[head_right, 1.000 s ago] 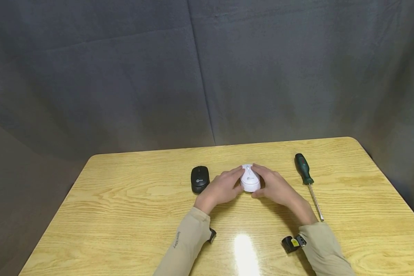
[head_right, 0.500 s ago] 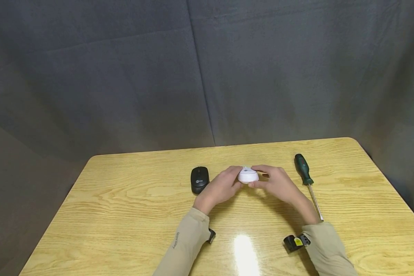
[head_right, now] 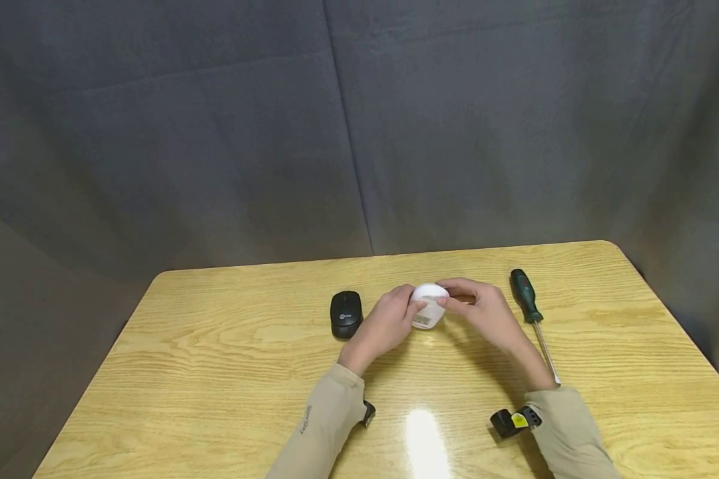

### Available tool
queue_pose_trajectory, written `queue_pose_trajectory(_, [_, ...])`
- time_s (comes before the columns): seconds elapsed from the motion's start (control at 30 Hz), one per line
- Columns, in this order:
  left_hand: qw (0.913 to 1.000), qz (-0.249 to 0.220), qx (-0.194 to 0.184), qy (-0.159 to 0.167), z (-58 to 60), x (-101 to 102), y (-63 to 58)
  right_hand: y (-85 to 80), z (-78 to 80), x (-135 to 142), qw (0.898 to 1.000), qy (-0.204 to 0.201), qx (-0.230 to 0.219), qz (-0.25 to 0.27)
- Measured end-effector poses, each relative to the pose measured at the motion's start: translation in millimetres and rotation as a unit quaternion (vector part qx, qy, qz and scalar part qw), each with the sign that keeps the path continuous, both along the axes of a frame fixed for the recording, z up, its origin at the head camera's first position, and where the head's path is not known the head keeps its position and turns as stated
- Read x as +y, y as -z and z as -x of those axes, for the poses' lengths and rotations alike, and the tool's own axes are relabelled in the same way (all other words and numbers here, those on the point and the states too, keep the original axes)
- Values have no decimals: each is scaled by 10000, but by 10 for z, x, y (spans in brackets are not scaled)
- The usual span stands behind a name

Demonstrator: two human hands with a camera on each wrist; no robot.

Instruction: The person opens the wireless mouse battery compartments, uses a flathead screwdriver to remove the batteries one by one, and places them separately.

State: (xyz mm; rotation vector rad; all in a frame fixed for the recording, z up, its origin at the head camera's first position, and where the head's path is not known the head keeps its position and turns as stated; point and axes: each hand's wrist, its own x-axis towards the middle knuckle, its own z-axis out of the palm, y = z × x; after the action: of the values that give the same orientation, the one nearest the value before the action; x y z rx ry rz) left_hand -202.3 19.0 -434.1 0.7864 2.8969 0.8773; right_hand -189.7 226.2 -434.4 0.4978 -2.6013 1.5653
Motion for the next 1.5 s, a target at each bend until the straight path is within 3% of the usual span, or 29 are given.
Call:
queue_pose_trajectory(0.13, [9977, -595, -249, -225, -5, 14, -7, -18, -9, -6, 9995, -122, -149, 251])
queue_pose_trajectory(0.3, [9854, -1503, -699, -390, -21, 24, -37, -40, -20, -12, 9957, -167, -363, 839])
queue_pose_trajectory(0.6, [9417, -2876, -1646, -587, -53, 32, -71, -74, -30, -19, 9905, -299, -576, 1213])
queue_pose_trajectory(0.8, [9278, -3133, -1912, -673, -51, 23, -91, -83, -36, -22, 9912, -192, -673, 1126])
queue_pose_trajectory(1.03, [9197, -3279, -2048, -690, -55, 14, -82, -97, -60, -43, 9921, -36, -748, 1003])
queue_pose_trajectory(1.37, [9173, -3239, -2204, -708, -57, 10, -89, -146, -79, -98, 9955, 81, -730, 603])
queue_pose_trajectory(1.5, [9127, -3288, -2327, -685, -55, 17, -90, -141, -68, -112, 9969, 202, -603, 467])
